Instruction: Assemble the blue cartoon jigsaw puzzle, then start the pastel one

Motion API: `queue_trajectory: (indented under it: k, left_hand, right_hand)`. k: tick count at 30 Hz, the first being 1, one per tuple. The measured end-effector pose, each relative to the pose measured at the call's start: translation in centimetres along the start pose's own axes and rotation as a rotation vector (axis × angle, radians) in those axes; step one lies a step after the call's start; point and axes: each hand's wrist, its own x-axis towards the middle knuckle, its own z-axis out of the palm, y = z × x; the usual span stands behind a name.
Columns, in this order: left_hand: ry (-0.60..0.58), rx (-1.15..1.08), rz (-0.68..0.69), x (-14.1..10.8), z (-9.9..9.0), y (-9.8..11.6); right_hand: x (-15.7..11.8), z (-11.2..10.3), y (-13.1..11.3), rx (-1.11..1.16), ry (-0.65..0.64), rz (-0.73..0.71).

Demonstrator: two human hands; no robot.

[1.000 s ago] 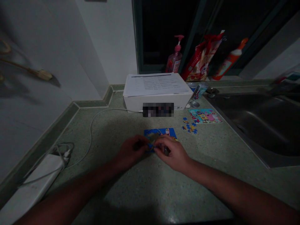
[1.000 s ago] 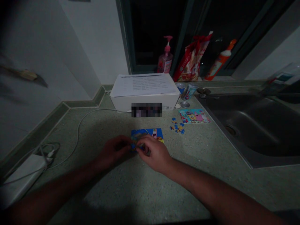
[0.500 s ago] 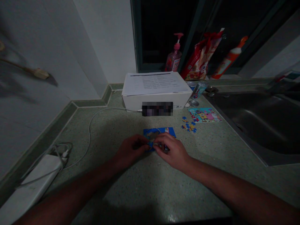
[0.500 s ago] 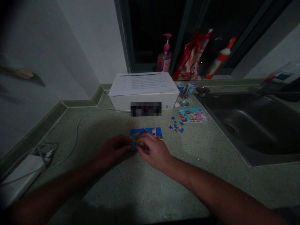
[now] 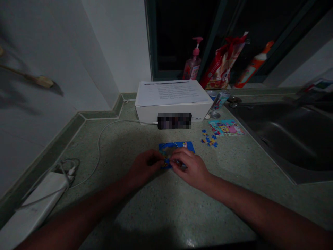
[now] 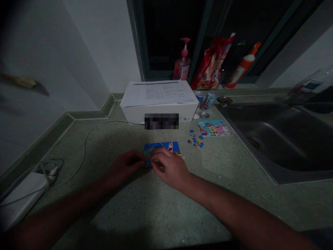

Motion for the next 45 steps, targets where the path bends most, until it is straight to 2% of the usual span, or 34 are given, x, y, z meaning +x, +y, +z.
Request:
queue_trajectory:
  k: [4,11,19,23,24,26,29,36,45]
  left_hand:
    - [-0.002,-0.010,-0.015,0.0,0.1,0.0]
    - [-0.004,0.090,0.087,0.0,0.1,0.2]
    - [0.000,-0.115,0.009,0.0,0.4,-0.4]
    - [0.078,0.069,0.064,-0.1,-0.1,-0.5]
    - [0.134,0.166,0.113,0.0,-0.4,-0.5]
    - [0.146,0.409,0.246,0.1,-1.0,-0.6]
    - [0.100,0.600,0.411,0.4,-1.4,-0.9]
    - [0.005,0.712,0.508,0.6,-1.0,-1.6]
    - [-0.002,0.754,0.595,0.8,-0.8,-2.4]
  right_hand:
    - [0.0,0.0,-0.2,-0.017,-0.004,-0.026]
    - [0.2,-0.2,-0.3,-0.015,-0.029,-0.001]
    - [0.4,-0.2,-0.4,-0.063,-0.017,-0.076]
    - [1.0,-0.6,0.5,-0.083,0.013,-0.040]
    - [1.1,-0.7,0.9,-0.099,0.032,-0.031]
    - [1.4,-0.8,1.9,-0.135,0.063,-0.017]
    - [1.6,-0.5,3.1,-0.184,0.057,-0.004]
    - [1.4,0.3,3.4,-0.213,0.001,-0.014]
    - [1.6,0.6,3.1,-0.255,-0.035,-0.001]
